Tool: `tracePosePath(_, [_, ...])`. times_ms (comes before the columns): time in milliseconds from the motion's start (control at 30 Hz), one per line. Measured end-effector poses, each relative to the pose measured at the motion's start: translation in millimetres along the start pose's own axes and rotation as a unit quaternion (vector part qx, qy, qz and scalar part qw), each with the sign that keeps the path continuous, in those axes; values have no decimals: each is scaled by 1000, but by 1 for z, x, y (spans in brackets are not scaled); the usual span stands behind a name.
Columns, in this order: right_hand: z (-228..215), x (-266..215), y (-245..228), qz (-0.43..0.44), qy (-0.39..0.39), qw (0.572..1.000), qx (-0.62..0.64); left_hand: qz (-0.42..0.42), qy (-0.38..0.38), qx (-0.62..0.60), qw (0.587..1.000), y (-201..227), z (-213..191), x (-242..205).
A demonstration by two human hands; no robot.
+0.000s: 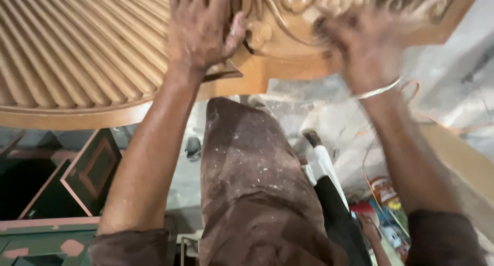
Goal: The person applies a dark finish to a carved wooden headboard using a cloth, repeatedly dipping the cloth into a metal can. The person then moves to a long carved wooden panel and applies the finish to its edges and surface before flipping the panel over.
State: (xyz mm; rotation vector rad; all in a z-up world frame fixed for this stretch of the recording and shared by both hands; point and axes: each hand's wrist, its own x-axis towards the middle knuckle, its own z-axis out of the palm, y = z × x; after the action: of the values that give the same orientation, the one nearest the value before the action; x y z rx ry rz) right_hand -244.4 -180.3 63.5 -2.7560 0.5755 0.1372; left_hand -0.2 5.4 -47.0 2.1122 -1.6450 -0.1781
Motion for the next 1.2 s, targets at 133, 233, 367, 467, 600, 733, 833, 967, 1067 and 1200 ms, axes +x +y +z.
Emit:
tracePosePath(133, [18, 0, -13, 33, -6, 999, 7, -7, -14, 1, 1000, 4, -3, -3])
tracePosePath(233, [17, 6, -9, 16, -10, 998, -59, -32, -48, -20, 998, 0, -3, 1])
tracePosePath(367, [18, 6, -6, -23, 56, 993, -103, -14, -30, -8, 999, 2, 0, -3])
tracePosePath(467, [28, 12, -6, -25, 37, 995, -84, -10, -24, -1, 1000, 1, 0, 0])
tracePosePath(600, [33, 11, 10, 31, 33, 996, -74, -34, -53, -17, 998, 3, -2, -1])
tracePosePath(733, [37, 6, 8, -11, 88, 992, -94, -38, -54, -18, 998, 3, -2, -2])
tracePosePath(833, [30, 14, 4, -31, 74, 994, -72, -28, -40, -2, 999, 2, 0, -1])
tracePosePath(967, [21, 27, 6, 3, 50, 998, -32, -25, -28, -27, 999, 1, -1, -1])
tracePosePath(1067, [19, 27, 16, 33, 47, 998, -24, -47, -63, -12, 997, 3, -1, -1])
tracePosePath(1200, [27, 21, 23, -27, 124, 984, -121, -23, -39, -9, 999, 3, -1, -2])
